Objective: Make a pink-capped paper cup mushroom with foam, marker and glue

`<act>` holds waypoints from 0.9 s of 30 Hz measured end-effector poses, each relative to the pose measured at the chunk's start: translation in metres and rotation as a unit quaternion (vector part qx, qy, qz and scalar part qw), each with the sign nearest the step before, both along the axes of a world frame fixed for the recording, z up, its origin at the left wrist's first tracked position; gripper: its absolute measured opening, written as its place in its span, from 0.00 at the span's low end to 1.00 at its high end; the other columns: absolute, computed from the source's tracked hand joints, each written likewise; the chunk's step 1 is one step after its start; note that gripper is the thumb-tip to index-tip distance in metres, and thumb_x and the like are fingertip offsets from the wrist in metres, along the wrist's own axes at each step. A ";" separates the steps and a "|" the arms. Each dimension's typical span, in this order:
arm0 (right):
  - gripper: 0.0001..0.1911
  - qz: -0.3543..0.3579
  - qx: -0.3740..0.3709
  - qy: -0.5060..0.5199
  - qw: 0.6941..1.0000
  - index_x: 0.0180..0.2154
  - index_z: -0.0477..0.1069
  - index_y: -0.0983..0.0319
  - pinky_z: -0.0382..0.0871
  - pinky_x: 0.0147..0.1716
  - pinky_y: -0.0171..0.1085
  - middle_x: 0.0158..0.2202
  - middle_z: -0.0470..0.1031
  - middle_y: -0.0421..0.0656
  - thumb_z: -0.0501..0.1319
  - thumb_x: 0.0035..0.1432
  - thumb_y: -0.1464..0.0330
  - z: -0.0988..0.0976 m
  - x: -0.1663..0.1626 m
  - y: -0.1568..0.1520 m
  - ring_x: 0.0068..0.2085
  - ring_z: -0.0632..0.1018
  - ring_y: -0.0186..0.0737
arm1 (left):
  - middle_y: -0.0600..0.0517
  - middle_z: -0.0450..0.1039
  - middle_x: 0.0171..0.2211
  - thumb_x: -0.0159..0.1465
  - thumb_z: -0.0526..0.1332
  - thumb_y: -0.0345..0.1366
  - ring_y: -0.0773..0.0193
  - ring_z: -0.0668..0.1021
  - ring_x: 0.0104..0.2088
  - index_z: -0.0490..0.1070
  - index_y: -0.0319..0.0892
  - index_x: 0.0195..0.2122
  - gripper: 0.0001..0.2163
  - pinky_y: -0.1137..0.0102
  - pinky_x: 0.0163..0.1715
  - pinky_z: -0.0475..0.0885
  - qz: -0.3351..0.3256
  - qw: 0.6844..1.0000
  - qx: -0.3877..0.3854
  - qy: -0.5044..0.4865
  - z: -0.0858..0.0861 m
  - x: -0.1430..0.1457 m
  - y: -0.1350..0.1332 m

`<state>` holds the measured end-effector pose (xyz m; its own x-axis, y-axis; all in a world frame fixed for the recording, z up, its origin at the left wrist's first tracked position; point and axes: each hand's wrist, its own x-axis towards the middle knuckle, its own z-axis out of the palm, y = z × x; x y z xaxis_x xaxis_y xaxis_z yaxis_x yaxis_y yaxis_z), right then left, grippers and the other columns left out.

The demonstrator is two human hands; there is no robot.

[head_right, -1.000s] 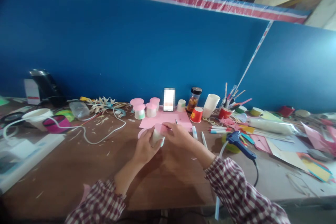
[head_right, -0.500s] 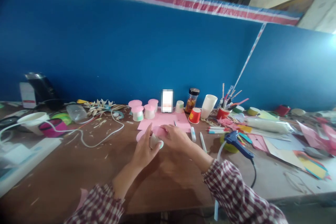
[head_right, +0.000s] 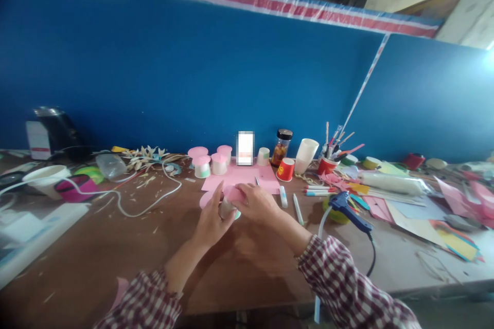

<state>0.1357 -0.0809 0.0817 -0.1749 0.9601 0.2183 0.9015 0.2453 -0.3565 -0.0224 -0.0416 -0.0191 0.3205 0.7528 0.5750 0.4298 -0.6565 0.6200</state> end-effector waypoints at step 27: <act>0.27 -0.035 0.014 -0.044 0.998 0.57 0.63 0.63 0.63 0.36 0.37 0.44 0.76 0.49 0.58 0.58 0.60 -0.007 -0.001 -0.001 0.41 0.76 0.45 | 0.45 0.66 0.55 0.62 0.57 0.34 0.55 0.69 0.53 0.55 0.45 0.61 0.26 0.58 0.55 0.65 -0.037 0.999 0.016 0.002 0.010 0.001 -0.003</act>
<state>0.1347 -0.0816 0.0744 -0.1278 0.9641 0.2327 0.9441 0.1901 -0.2693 -0.0216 -0.0449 -0.0091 0.3768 0.7077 0.5976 0.3819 -0.7065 0.5958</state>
